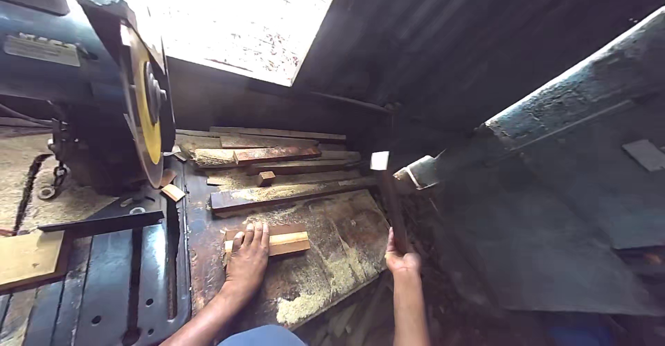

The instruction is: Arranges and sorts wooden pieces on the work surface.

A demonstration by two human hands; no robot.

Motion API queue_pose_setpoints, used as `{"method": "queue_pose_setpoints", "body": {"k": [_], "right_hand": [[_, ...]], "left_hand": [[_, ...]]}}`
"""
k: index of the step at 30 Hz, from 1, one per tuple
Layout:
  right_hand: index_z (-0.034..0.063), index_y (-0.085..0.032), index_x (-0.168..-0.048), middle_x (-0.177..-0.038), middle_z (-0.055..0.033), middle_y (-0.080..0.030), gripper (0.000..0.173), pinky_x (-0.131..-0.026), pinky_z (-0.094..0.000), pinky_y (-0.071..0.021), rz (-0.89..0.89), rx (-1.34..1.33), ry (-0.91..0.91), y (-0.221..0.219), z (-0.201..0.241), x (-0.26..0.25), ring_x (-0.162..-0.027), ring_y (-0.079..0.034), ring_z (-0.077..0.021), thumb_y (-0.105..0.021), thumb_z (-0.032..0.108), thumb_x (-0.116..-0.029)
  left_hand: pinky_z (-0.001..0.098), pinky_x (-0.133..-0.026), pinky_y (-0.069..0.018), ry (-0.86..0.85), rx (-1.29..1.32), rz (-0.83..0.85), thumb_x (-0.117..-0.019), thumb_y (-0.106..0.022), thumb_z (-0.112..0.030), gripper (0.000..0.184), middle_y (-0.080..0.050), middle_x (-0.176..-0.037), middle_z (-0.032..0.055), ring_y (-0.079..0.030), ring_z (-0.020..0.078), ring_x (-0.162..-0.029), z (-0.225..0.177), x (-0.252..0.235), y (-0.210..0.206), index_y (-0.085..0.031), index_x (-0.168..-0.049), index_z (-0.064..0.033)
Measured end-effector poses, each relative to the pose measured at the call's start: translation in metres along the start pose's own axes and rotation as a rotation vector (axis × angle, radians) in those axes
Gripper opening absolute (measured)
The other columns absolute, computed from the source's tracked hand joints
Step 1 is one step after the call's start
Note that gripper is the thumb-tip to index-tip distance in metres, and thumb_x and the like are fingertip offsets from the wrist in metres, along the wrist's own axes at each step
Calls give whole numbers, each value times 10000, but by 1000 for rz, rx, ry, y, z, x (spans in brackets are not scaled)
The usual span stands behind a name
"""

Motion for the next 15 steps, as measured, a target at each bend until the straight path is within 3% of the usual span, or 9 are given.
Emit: {"method": "queue_pose_setpoints", "body": {"k": [3, 7, 12, 15], "right_hand": [[116, -338, -1502, -1412, -192, -497, 471, -944, -510, -556, -32, 149, 51, -5, -24, -17, -1220, -586, -337, -304, 377, -1111], [111, -347, -1502, -1449, -211, -459, 471, -945, -582, -537, -78, 274, 65, -20, -60, -39, -1246, -555, -377, -362, 363, -1104], [135, -316, -1540, -1502, -198, -438, 540, -986, -559, -526, -17, 414, -26, -59, -99, -65, -1299, -534, -366, -345, 452, -1104], [115, -366, -1503, -1430, -197, -502, 495, -938, -497, -559, 49, 557, -91, -91, -119, -77, -1217, -592, -339, -405, 397, -1097]], "left_hand": [[516, -1150, -362, -4, 9, -23, -938, -608, -136, 656, -462, -1573, 139, -447, 312, -1445, 0, 0, 1, -404, -1559, -85], [500, -1126, -388, 0, 5, -38, -943, -607, -143, 643, -484, -1560, 122, -463, 300, -1433, 0, -1, 3, -415, -1554, -86], [490, -1104, -414, 8, -11, -96, -950, -574, -111, 596, -502, -1550, 98, -494, 277, -1410, 0, -1, 5, -453, -1534, -99], [468, -1086, -428, 21, -28, -144, -933, -585, -106, 592, -525, -1534, 75, -519, 258, -1387, 1, -1, 4, -487, -1517, -119]]}}
Point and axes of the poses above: each hand's wrist, its own x-axis away from the middle knuckle, its own y-axis out of the back of the hand, z = x × y, the point moved 6 cm from there along -x, towards the middle knuckle
